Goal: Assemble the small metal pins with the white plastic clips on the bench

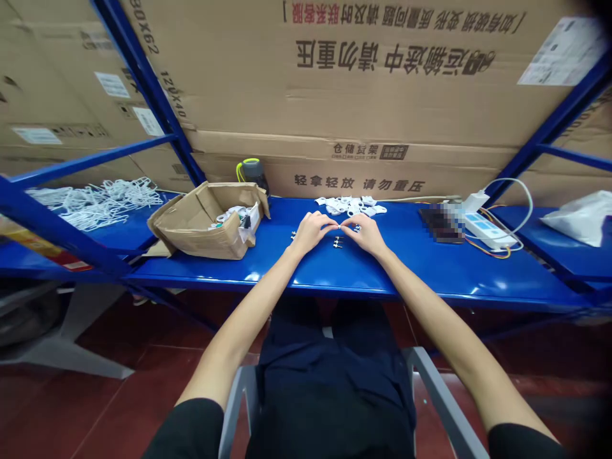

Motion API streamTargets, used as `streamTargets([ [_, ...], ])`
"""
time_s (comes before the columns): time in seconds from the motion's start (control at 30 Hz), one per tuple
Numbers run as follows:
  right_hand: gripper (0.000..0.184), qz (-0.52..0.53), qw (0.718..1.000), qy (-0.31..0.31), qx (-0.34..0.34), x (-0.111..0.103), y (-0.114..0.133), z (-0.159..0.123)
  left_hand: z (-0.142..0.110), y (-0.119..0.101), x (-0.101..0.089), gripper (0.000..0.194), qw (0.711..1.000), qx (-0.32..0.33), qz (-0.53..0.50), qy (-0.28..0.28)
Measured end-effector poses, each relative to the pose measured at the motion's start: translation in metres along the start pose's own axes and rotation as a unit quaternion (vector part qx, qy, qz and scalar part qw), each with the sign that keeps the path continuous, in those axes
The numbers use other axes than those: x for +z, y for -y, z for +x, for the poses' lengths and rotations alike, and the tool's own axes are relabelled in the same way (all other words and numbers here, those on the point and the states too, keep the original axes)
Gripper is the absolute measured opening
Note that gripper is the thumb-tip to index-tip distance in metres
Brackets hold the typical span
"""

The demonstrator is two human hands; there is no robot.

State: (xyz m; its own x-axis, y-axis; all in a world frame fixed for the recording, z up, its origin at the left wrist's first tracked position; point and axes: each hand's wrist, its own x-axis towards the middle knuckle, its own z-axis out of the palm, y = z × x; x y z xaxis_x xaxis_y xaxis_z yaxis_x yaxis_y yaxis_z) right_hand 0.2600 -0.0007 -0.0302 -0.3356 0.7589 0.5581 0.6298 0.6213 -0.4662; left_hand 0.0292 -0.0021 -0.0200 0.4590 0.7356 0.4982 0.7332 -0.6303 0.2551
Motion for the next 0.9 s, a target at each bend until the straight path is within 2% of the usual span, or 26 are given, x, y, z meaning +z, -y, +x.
streamTargets([
  [0.17, 0.017, -0.077, 0.996, 0.033, 0.007, 0.004, -0.009, 0.001, 0.0, 0.002, 0.002, 0.021, 0.999, -0.02, 0.027, 0.013],
  [0.37, 0.017, -0.087, 0.995, 0.055, 0.011, 0.01, -0.011, 0.002, -0.001, 0.002, 0.003, 0.023, 0.998, -0.037, 0.041, 0.015],
  [0.63, 0.016, -0.08, 0.994, 0.07, 0.01, 0.009, -0.01, 0.002, -0.003, 0.006, 0.007, 0.024, 0.998, 0.015, 0.042, 0.035],
  [0.9, 0.013, -0.083, 0.993, 0.077, 0.027, 0.01, -0.008, 0.002, -0.001, 0.007, 0.005, 0.025, 0.998, 0.011, 0.046, 0.039],
])
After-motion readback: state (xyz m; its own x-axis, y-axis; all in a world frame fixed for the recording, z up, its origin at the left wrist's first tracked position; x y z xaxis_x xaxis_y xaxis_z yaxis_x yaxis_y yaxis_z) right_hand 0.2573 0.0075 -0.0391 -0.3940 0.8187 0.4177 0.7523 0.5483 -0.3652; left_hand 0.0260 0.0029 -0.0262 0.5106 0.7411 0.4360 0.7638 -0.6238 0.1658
